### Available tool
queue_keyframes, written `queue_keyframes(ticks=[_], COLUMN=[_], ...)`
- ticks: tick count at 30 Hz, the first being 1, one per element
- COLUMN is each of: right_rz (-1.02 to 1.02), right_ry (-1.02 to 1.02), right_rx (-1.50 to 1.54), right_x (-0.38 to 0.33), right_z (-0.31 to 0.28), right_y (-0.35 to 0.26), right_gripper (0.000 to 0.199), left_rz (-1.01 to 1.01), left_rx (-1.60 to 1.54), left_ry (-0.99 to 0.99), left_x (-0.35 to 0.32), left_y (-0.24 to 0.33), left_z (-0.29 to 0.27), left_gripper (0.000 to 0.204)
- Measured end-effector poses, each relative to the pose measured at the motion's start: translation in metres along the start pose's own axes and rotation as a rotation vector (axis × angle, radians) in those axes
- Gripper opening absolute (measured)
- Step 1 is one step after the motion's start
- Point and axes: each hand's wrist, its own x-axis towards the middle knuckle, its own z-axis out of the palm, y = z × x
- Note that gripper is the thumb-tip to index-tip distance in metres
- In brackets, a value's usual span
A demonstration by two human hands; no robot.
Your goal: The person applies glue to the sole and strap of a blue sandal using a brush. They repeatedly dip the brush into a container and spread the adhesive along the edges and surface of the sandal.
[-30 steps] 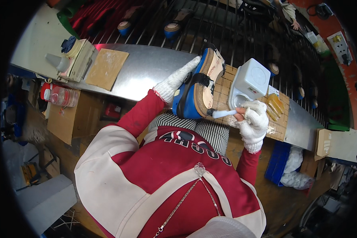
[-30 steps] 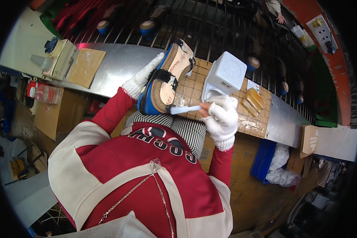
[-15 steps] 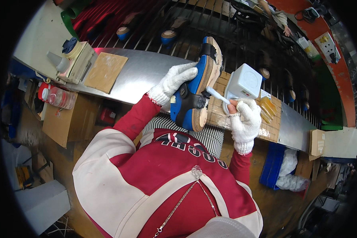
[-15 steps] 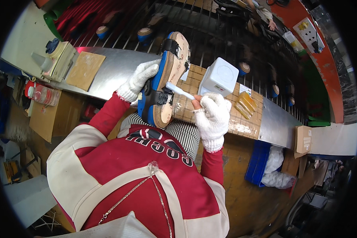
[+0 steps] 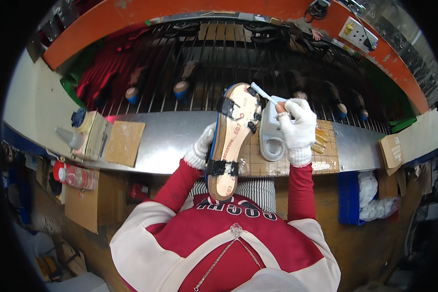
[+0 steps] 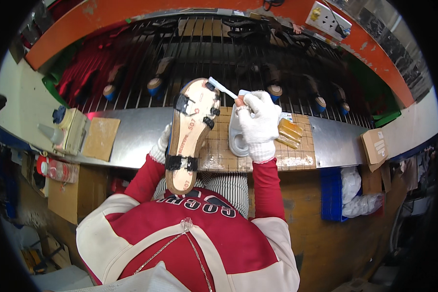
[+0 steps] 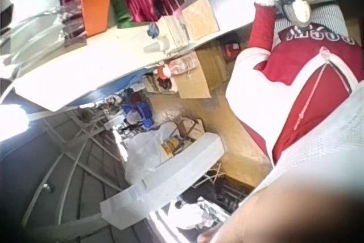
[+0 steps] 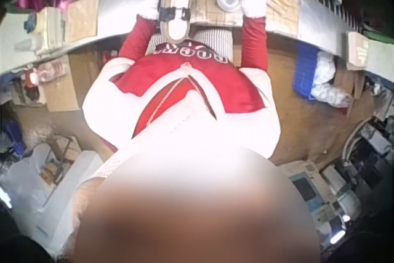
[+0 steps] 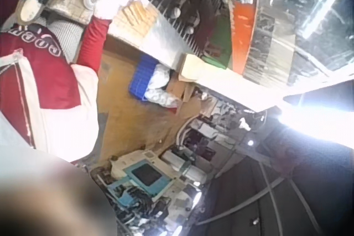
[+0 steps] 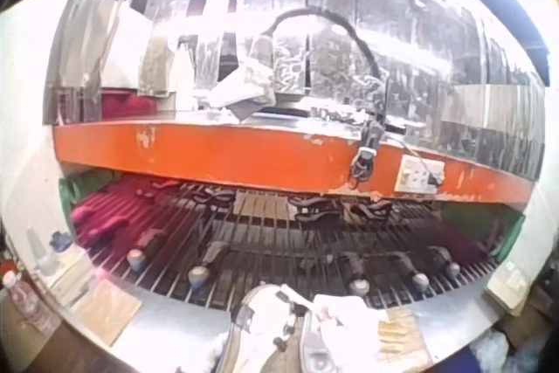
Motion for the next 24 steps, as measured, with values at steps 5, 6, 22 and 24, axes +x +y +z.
queue_keyframes(ticks=[5, 6, 22, 24], right_rz=[-0.112, 0.063, 0.681, 0.677], right_ry=[-0.032, 0.004, 0.401, 0.395], right_rx=[0.079, 0.249, 0.273, 0.287], right_x=[-0.032, -0.046, -0.160, -0.160], right_z=[-0.006, -0.011, -0.119, -0.119], right_y=[0.009, 0.012, 0.078, 0.078], right_gripper=[0.012, 0.013, 0.015, 0.016], left_rz=[0.038, 0.017, -0.054, 0.085], left_rx=[-0.301, -0.226, -0.776, -0.813], left_ry=[0.298, 0.385, 0.833, 0.929], left_x=[0.005, 0.008, 0.221, 0.227], left_y=[-0.008, -0.010, -0.026, -0.031], left_z=[0.013, 0.017, -0.083, -0.084], left_gripper=[0.055, 0.042, 0.078, 0.062])
